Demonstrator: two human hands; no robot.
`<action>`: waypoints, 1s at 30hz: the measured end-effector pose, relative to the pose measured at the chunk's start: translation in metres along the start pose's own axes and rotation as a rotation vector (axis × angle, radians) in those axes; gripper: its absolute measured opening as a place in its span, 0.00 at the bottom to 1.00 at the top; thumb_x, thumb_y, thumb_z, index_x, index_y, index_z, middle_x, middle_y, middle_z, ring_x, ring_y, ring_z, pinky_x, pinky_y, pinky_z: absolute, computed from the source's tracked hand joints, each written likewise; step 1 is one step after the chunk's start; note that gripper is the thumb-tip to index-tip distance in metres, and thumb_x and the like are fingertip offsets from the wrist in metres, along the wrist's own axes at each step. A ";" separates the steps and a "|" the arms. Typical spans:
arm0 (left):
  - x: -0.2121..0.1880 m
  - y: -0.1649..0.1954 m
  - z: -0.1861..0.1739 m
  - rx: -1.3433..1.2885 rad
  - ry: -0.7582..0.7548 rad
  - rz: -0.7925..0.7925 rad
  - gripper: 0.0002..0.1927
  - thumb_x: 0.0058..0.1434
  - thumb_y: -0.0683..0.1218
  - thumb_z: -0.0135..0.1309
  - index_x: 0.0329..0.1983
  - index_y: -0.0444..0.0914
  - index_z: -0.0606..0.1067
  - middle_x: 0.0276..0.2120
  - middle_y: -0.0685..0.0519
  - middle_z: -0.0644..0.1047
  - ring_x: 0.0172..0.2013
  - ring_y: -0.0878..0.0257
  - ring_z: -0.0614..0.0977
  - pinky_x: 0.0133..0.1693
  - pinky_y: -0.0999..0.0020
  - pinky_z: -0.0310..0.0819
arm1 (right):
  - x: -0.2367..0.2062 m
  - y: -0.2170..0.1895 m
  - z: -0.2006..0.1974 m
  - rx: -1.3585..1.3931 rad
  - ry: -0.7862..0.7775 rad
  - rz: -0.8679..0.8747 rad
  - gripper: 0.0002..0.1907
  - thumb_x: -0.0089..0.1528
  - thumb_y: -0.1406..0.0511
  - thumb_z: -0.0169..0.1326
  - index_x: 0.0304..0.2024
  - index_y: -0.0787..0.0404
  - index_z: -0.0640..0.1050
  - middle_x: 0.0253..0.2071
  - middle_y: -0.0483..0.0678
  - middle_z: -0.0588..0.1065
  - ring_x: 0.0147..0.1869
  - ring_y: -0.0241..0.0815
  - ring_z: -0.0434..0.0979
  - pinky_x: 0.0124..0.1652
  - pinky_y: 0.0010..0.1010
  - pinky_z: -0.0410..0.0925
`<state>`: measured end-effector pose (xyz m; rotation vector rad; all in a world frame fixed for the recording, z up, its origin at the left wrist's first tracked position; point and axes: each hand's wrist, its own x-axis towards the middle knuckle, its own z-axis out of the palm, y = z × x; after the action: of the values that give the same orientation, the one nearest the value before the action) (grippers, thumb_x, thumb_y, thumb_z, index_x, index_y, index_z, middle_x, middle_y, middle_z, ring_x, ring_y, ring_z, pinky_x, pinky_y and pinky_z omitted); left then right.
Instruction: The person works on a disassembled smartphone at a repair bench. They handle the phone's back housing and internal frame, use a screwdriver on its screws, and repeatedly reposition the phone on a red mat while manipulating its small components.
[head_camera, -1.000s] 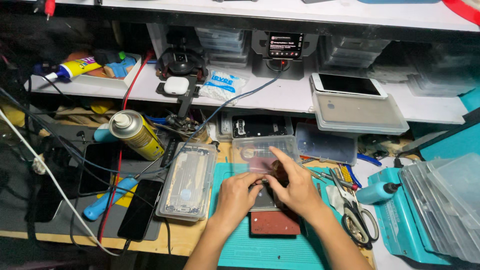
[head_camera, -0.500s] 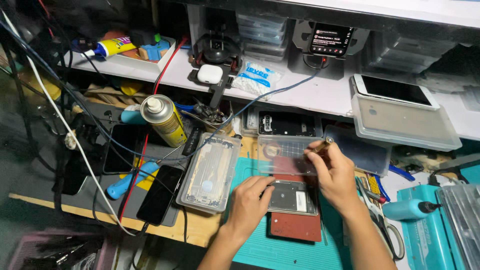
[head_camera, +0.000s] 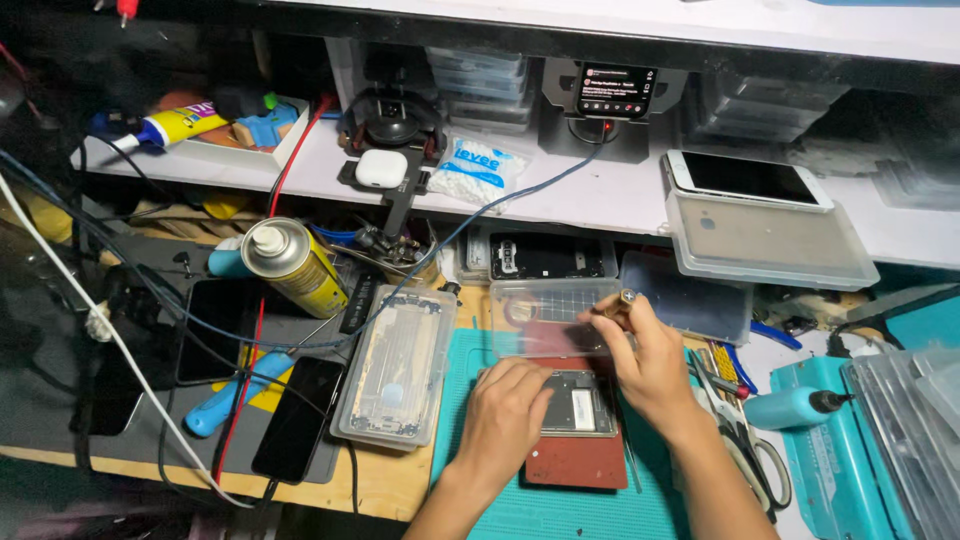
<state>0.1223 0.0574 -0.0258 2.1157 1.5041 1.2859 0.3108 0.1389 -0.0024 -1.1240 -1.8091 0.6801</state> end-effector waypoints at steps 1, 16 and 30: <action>0.001 0.001 0.001 0.006 -0.001 0.006 0.11 0.54 0.38 0.61 0.41 0.34 0.79 0.38 0.47 0.80 0.44 0.49 0.80 0.44 0.54 0.71 | -0.006 -0.001 -0.003 0.022 0.011 -0.006 0.07 0.67 0.71 0.52 0.47 0.67 0.72 0.42 0.53 0.84 0.47 0.40 0.86 0.45 0.29 0.75; 0.000 0.001 0.006 0.107 -0.057 0.065 0.07 0.55 0.40 0.60 0.37 0.37 0.82 0.38 0.50 0.79 0.44 0.53 0.79 0.45 0.55 0.71 | -0.048 0.009 0.006 0.152 -0.004 -0.096 0.30 0.63 0.76 0.55 0.67 0.66 0.63 0.46 0.54 0.82 0.49 0.41 0.85 0.50 0.31 0.77; -0.001 0.003 0.003 0.107 -0.052 0.079 0.07 0.55 0.39 0.60 0.37 0.37 0.82 0.38 0.50 0.79 0.44 0.53 0.79 0.44 0.55 0.71 | -0.052 0.011 0.010 0.102 -0.047 -0.096 0.29 0.61 0.75 0.57 0.65 0.65 0.67 0.44 0.54 0.83 0.48 0.42 0.87 0.49 0.32 0.78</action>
<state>0.1270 0.0564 -0.0260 2.2788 1.5143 1.1909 0.3176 0.0967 -0.0358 -0.9547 -1.8344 0.7384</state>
